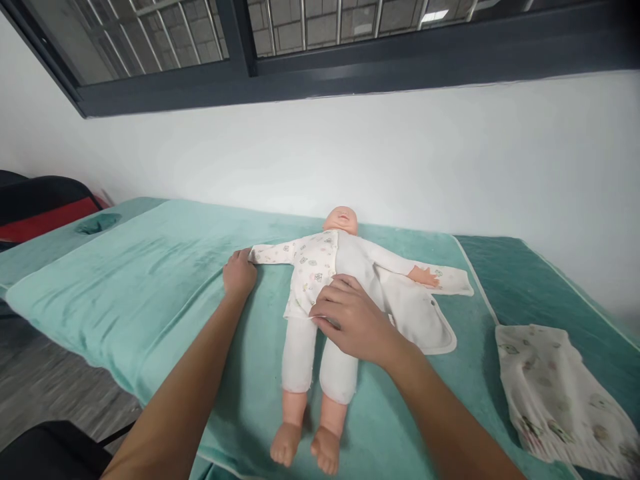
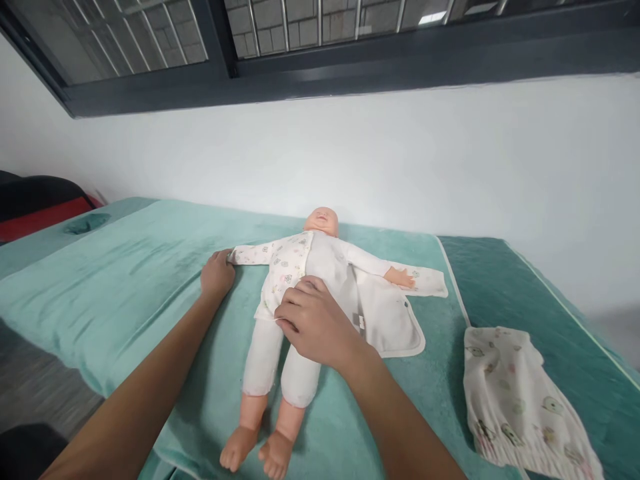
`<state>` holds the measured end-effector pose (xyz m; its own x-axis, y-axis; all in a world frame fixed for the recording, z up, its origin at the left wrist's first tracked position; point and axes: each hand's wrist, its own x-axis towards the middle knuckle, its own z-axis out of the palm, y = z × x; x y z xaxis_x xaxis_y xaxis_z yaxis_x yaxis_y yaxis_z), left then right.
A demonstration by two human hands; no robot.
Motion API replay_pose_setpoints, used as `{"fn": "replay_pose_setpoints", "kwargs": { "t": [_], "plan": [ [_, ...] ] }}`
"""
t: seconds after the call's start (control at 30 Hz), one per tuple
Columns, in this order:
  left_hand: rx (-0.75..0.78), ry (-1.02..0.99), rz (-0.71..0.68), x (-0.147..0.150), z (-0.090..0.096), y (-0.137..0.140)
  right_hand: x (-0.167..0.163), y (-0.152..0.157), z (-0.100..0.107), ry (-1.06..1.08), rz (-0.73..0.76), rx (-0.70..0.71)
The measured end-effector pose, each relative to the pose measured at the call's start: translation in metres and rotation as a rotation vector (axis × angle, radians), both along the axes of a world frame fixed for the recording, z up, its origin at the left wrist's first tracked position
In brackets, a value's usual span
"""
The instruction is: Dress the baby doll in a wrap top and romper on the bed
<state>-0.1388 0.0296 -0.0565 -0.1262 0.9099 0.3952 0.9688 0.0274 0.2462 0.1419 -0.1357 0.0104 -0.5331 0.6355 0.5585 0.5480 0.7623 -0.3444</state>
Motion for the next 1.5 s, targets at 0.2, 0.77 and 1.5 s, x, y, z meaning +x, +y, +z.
{"fn": "replay_pose_setpoints", "kwargs": {
  "t": [0.2,0.77,1.5],
  "plan": [
    [0.030,-0.005,-0.003,-0.001,-0.002,0.002,0.001,0.001,0.001,0.035,0.000,-0.018],
    [0.146,0.009,-0.163,0.009,0.010,-0.015,0.059,0.034,-0.019,0.362,-0.516,0.000],
    [-0.250,-0.065,-0.721,0.176,0.097,-0.051,0.163,0.068,-0.065,1.812,-0.750,-0.514]
  ]
}}
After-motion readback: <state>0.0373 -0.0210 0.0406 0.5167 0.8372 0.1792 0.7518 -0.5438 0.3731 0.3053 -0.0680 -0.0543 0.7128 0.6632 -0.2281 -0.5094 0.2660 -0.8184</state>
